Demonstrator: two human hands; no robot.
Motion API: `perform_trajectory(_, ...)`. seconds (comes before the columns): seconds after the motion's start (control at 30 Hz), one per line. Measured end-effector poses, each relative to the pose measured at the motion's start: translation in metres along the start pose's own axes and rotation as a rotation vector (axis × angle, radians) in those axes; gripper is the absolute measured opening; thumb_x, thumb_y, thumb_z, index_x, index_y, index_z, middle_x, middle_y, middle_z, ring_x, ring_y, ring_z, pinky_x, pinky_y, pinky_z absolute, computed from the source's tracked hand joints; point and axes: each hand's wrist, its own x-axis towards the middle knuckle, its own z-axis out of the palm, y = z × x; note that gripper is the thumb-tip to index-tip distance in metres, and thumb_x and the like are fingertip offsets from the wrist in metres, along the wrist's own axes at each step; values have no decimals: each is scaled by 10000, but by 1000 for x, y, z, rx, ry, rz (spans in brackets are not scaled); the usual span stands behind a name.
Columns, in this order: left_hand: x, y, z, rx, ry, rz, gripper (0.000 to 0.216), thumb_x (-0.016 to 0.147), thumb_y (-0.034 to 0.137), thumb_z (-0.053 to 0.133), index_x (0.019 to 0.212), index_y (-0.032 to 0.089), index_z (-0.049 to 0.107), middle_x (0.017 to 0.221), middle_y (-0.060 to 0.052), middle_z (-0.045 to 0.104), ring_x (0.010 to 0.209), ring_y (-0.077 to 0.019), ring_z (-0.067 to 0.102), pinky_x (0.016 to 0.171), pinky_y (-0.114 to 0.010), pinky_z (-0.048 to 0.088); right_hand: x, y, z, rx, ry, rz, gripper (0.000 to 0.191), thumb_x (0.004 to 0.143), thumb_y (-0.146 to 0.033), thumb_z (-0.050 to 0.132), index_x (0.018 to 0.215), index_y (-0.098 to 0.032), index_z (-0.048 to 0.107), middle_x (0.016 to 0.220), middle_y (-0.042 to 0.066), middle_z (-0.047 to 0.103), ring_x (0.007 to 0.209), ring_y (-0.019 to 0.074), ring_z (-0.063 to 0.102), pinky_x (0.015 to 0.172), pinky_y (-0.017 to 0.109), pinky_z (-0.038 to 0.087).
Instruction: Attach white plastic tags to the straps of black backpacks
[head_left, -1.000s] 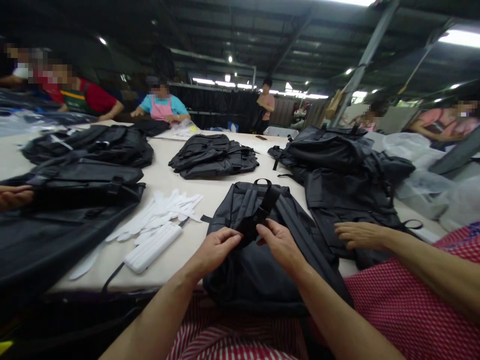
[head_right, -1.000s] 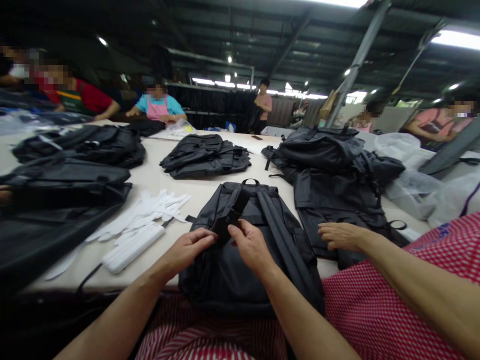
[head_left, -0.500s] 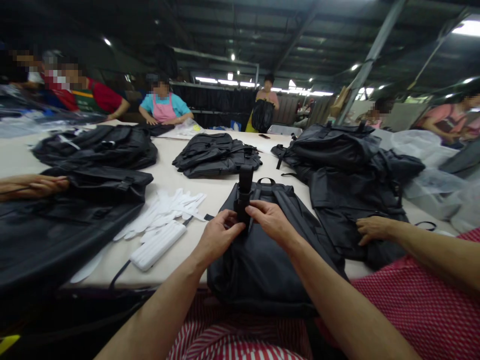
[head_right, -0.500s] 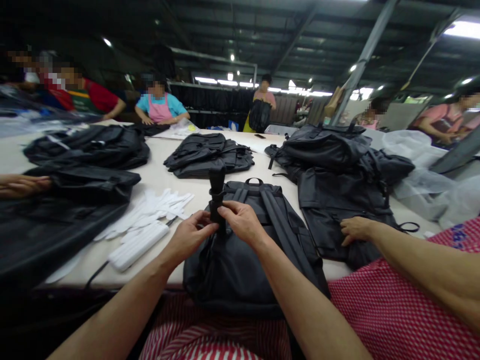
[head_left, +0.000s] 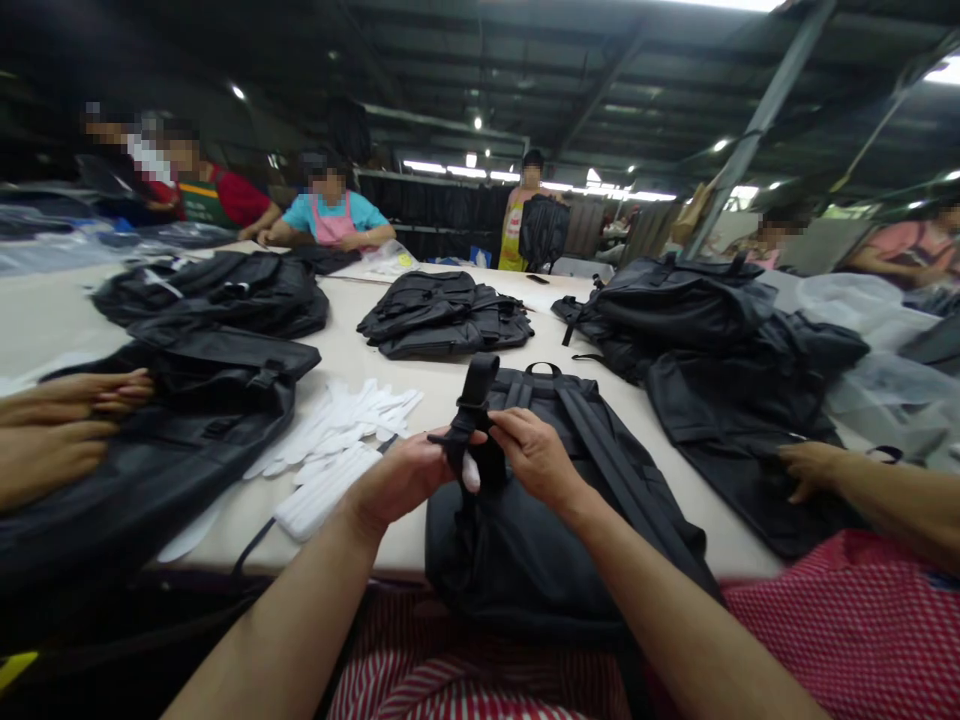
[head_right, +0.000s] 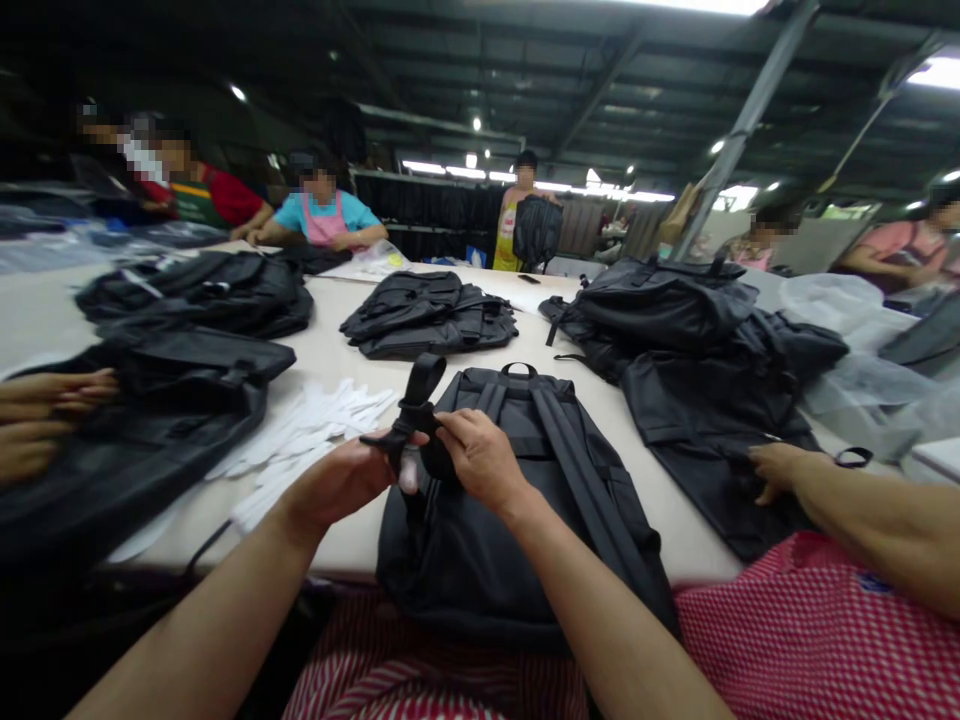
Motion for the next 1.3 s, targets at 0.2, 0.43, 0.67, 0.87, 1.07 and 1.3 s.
perform_trajectory(0.2, 5, 2, 4, -9, 25, -83, 460, 774, 495, 519, 995, 109, 633, 679, -75, 668, 634, -181, 609, 642, -290, 432, -11, -7, -10, 52, -22, -23, 266, 885, -288, 441, 1058, -211, 628, 986, 71, 618, 963, 189, 525, 867, 331, 414)
perform_trajectory(0.43, 6, -3, 15, -38, 61, -169, 239, 785, 319, 568, 862, 108, 649, 671, -73, 676, 583, -167, 617, 584, -274, 462, 8, -36, -37, 469, -126, 149, 271, 865, -319, 454, 1040, -203, 627, 953, 10, 628, 935, 167, 560, 860, 298, 417)
perform_trajectory(0.67, 11, 4, 27, -102, 83, -172, 399, 814, 454, 489, 908, 97, 638, 758, -99, 684, 670, -190, 634, 650, -315, 491, 20, -44, -27, 175, -92, 21, 222, 856, -265, 449, 731, -173, 606, 741, 8, 548, 704, 124, 523, 630, 224, 411)
perform_trajectory(0.87, 25, -3, 33, -63, 245, -64, 273, 805, 322, 521, 874, 87, 643, 726, -77, 674, 629, -170, 622, 588, -280, 495, 27, -46, -24, 57, -11, -48, 198, 863, -243, 437, 782, -189, 609, 815, 22, 585, 781, 143, 546, 712, 243, 416)
perform_trajectory(1.07, 32, -4, 34, -236, 200, -96, 319, 823, 347, 475, 913, 87, 636, 793, -98, 681, 641, -169, 630, 582, -272, 502, 27, -42, -29, 143, 61, 29, 240, 867, -288, 439, 759, -177, 623, 753, 13, 573, 691, 124, 532, 627, 223, 413)
perform_trajectory(1.3, 25, -7, 38, -190, 306, -82, 211, 795, 309, 527, 891, 126, 570, 781, -78, 675, 648, -157, 636, 622, -273, 514, 21, -29, -32, 348, 94, 216, 237, 823, -294, 477, 683, -153, 606, 677, 2, 529, 651, 116, 513, 598, 219, 424)
